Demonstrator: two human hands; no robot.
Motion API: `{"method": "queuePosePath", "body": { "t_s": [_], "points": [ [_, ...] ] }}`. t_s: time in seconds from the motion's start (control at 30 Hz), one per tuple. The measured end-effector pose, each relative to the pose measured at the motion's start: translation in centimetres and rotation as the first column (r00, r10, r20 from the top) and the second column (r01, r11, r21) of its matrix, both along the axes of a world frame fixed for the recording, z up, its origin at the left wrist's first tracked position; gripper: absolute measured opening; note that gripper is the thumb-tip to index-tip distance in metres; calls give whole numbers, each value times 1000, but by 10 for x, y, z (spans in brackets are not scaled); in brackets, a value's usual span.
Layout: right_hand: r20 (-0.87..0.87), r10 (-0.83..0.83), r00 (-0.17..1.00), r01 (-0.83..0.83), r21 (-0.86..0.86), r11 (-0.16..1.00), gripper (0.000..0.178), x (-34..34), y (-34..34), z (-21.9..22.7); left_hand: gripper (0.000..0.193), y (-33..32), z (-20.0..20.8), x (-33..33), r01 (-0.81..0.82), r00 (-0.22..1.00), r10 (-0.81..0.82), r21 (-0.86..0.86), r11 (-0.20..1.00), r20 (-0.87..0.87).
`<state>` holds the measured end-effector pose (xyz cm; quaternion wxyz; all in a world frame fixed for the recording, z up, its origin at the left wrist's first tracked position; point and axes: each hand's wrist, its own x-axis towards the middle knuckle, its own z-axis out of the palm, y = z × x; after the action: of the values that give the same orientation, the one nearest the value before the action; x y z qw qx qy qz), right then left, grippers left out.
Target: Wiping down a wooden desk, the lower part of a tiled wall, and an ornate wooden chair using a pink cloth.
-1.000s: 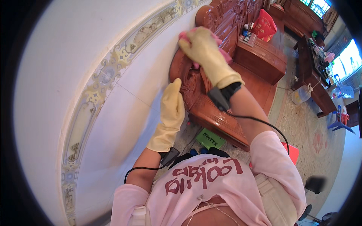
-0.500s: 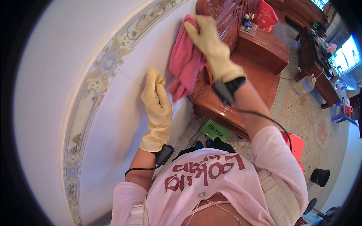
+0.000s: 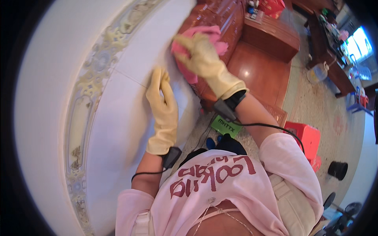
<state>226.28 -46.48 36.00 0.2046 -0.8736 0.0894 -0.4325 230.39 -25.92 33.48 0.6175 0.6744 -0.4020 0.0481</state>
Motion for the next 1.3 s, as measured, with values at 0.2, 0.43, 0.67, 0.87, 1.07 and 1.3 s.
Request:
{"method": "queuePosePath", "body": {
  "t_s": [0.2,0.43,0.67,0.87,1.07,1.3],
  "points": [
    [-69,0,998,33,481,876,16,-63,21,-142,44,-107,55,22,2,871,-53,106,994,488],
    [-8,-329,944,302,419,856,51,-105,33,-143,54,-176,48,57,-307,346,-77,190,933,935],
    [-569,-412,712,483,-29,875,69,-104,3,-276,50,-181,50,45,-256,360,-100,201,946,928],
    [-647,-256,718,366,39,930,53,-135,-5,-299,49,-175,48,42,-310,377,-152,280,909,914],
    [-741,-270,615,491,91,867,43,-270,-10,-302,49,-174,53,3,-445,335,-253,389,807,908],
    [-852,-375,366,797,78,599,40,-450,-23,-284,48,-175,60,3,-608,194,-257,322,726,947]
  ]
}}
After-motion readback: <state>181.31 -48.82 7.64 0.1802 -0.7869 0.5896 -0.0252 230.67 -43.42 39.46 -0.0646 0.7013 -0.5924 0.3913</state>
